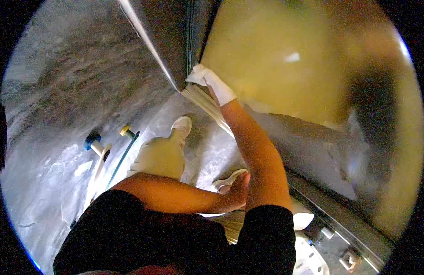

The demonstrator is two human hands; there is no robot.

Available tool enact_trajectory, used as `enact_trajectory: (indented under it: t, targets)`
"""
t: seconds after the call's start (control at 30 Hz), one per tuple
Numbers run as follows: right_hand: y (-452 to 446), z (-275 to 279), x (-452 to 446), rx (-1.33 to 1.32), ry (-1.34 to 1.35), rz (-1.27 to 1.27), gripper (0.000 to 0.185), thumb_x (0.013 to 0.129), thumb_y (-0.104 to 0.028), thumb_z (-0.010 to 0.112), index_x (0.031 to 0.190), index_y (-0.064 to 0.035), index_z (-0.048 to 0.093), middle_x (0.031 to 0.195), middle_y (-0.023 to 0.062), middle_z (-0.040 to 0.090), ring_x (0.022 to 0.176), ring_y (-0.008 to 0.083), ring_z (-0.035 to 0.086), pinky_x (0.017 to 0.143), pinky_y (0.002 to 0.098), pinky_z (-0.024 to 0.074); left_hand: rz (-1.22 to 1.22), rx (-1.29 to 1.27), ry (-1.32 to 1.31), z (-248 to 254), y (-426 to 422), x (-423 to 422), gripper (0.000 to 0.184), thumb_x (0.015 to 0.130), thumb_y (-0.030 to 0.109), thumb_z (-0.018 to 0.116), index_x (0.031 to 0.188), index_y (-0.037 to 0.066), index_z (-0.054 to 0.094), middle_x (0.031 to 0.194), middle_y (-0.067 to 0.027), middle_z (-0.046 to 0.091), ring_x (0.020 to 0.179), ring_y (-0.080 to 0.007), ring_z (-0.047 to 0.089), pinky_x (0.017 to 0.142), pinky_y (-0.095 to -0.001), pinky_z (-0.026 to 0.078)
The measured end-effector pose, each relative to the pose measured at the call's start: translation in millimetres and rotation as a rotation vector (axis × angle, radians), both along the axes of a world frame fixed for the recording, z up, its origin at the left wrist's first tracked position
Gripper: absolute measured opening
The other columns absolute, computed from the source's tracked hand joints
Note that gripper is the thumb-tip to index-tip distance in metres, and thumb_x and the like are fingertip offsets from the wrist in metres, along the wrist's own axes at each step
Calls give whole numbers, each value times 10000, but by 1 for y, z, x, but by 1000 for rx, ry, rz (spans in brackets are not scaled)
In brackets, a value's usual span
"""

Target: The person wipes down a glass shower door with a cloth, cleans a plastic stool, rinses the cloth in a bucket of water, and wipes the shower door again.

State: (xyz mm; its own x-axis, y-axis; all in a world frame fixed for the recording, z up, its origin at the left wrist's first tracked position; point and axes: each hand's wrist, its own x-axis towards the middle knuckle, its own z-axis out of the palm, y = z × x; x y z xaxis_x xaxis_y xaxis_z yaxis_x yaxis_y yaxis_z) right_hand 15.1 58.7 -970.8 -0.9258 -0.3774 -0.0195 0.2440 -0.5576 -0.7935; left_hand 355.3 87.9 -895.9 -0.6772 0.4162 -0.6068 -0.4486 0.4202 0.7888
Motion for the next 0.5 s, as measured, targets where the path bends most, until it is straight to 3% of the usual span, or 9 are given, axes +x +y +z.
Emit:
enact_trajectory:
  t: [0.07,0.27,0.43,0.5]
  targets:
    - [-1,-48,-12,-57,-122,100,93,771,-111,526,839,-62,484,800,69,495,760,189,495,687,300,387,-109,131,5,25,-25,-20,442,811,213,461,1192,-5,408,1202,-237,426,1129,-361,412,961,-428,325]
    - [2,-149,-24,-66,-302,192,129,718,-85,555,641,-96,453,625,24,438,606,171,466,569,290,374,-194,275,-25,35,-35,-16,450,814,223,440,1198,-9,413,1201,-238,436,1131,-360,416,966,-424,326]
    - [21,-157,20,71,-183,-9,78,804,-162,501,782,-87,497,740,7,475,727,122,462,680,256,393,-169,271,-34,30,-31,-15,458,817,232,422,1204,-12,417,1201,-240,444,1132,-359,420,970,-421,326]
    - [48,-195,16,491,36,216,108,844,-175,488,785,-86,501,769,2,501,750,119,481,730,257,403,-159,260,-35,25,-27,-14,461,818,235,415,1206,-14,419,1200,-240,447,1133,-359,421,972,-420,327]
